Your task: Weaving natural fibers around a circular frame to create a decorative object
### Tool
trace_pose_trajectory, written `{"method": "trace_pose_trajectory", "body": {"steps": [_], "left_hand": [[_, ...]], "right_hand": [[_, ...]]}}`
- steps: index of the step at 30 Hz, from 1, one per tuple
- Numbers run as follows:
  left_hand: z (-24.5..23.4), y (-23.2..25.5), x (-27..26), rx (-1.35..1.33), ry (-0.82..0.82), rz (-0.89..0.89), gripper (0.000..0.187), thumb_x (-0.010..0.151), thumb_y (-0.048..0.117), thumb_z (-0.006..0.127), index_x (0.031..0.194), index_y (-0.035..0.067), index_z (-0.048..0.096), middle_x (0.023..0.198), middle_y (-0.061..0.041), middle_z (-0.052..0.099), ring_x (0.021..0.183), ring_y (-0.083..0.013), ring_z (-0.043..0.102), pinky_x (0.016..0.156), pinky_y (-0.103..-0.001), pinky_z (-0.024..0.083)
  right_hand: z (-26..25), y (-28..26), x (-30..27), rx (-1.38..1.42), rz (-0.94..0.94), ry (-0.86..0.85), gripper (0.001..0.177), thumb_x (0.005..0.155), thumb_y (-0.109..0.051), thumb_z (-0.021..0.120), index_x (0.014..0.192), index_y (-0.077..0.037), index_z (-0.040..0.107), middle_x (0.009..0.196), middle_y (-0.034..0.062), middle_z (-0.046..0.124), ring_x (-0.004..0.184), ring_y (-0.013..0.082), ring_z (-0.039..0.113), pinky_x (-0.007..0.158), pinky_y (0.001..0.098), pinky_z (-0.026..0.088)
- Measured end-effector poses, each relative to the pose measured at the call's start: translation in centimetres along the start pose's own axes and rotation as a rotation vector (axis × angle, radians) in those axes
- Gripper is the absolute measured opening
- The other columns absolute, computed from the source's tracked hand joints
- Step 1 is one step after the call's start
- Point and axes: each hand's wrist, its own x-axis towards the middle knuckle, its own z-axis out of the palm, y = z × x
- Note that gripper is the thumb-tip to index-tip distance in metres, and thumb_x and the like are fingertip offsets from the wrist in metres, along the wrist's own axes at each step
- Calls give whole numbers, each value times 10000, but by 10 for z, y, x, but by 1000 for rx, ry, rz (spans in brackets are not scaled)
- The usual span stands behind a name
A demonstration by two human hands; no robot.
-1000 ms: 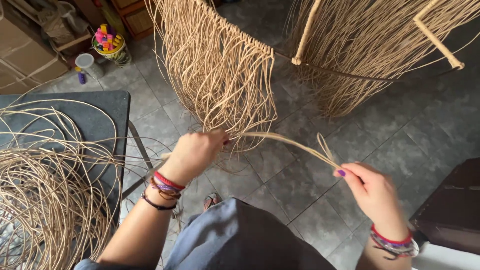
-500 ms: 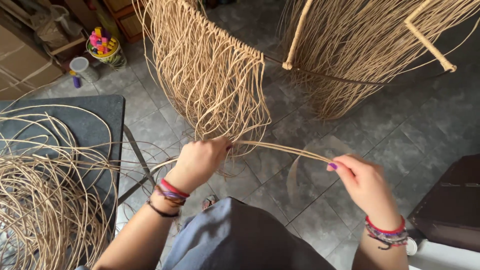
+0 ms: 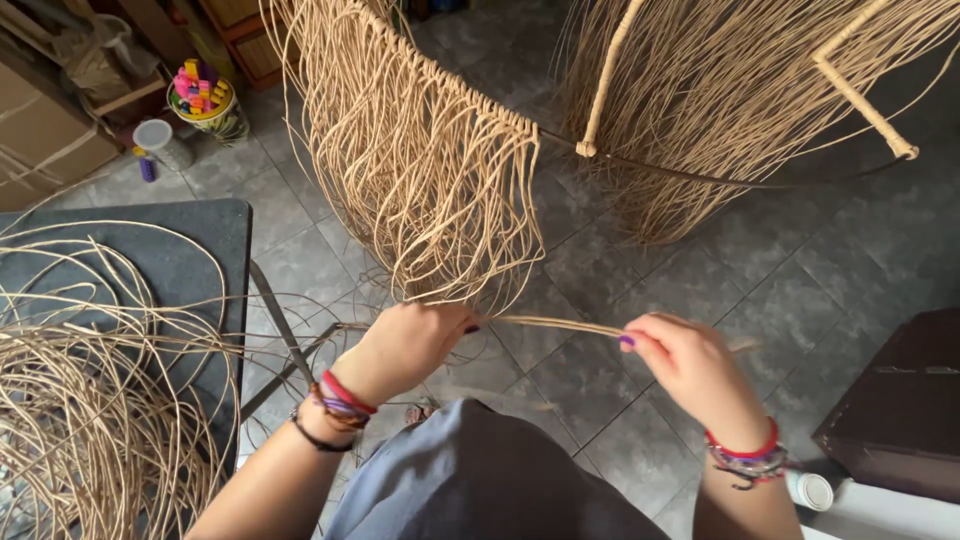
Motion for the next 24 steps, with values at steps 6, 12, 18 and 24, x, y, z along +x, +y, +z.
{"method": "trace_pose_trajectory", "body": {"steps": [6,12,18,24], "left_hand": [[-9,74,19,-58,142,299,820,833,323,741,1483,-36,393,973,-193,749,746,-321,772,556,-450,602],[-12,-4,12,-256,140,404,349,998,233,370,1071,32,646,615,-185,628,544,-436,662,432,-522,496],[-24,11,16,-207,-21,244,365,930,329,663,1207,98,610,802,-191,738,714,-456,735,569,-526,617],[-40,32,22,-226,13,388,253,979,233,463,1151,80,569,771,-150,720,658,-394,736,513,-496,568]], "right_hand": [[49,-48,27,-53,-180,-33,78,928,-181,661,896,-178,732,804,58,737,802,303,739,669,402,592],[18,-26,22,83,27,36,120,923,-131,666,881,-131,779,767,48,785,754,266,771,660,374,606],[43,-62,42,-25,-43,40,41,885,-203,714,868,-202,751,797,29,756,764,277,747,648,373,591],[49,-74,52,100,-42,0,50,903,-146,676,876,-151,718,751,87,700,737,327,729,584,409,564]]}}
